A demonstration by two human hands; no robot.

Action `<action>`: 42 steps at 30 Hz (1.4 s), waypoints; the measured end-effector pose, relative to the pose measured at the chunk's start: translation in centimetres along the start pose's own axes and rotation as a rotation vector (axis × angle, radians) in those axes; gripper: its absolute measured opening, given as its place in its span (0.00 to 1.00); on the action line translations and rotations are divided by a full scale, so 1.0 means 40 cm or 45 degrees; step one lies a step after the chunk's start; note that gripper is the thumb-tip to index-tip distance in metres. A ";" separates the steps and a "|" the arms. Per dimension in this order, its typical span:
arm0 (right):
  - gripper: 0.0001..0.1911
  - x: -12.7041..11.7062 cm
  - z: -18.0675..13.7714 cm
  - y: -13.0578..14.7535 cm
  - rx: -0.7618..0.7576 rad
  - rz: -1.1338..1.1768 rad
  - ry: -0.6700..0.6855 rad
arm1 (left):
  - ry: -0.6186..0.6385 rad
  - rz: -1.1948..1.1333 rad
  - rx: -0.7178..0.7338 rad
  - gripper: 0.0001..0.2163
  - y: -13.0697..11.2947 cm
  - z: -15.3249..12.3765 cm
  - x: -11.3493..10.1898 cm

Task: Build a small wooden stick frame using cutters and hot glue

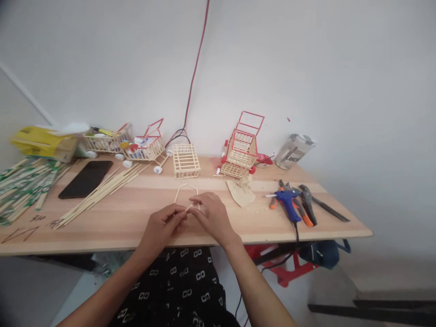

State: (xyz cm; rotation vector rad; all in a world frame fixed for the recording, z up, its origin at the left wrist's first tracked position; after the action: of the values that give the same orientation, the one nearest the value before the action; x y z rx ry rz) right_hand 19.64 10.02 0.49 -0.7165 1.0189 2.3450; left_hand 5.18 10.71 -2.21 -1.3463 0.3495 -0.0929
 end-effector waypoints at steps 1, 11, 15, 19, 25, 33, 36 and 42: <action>0.09 0.001 0.000 0.000 0.004 0.024 0.000 | 0.008 0.007 -0.002 0.08 0.001 0.001 0.002; 0.08 0.038 0.004 0.020 0.225 0.385 -0.012 | 0.087 -0.133 -0.169 0.10 0.010 0.011 -0.002; 0.06 0.030 0.009 0.002 0.348 0.419 -0.098 | 0.190 -0.031 -0.103 0.09 -0.019 0.049 -0.012; 0.06 -0.012 0.050 -0.031 0.401 0.350 -0.202 | 0.275 -0.042 -0.064 0.07 -0.060 0.123 -0.023; 0.07 -0.032 0.112 -0.069 0.342 0.337 -0.183 | 0.358 -0.198 -0.061 0.11 -0.075 0.224 -0.019; 0.09 0.012 0.088 -0.108 0.501 0.359 -0.148 | 0.334 -0.148 -0.116 0.14 -0.017 0.230 -0.032; 0.12 0.005 0.076 -0.125 0.588 0.328 -0.209 | 0.282 -0.130 -0.123 0.09 -0.013 0.233 -0.051; 0.13 -0.041 0.047 -0.138 0.661 0.075 -0.317 | 0.264 -0.162 -0.180 0.03 -0.007 0.237 -0.056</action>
State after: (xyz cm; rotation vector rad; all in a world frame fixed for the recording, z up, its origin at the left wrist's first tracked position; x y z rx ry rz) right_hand 23.72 14.44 -0.20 -0.1932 1.4581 2.0131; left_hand 5.94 20.12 0.21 -1.5026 0.4508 -0.3206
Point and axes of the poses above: each hand's wrist, its own z-axis towards the middle knuckle, its own x-axis out of the palm, y = z × x, the point moved 6 cm from there along z, towards the middle knuckle, and after that the axes turned 3 degrees about -x, right-handed, at the moved point
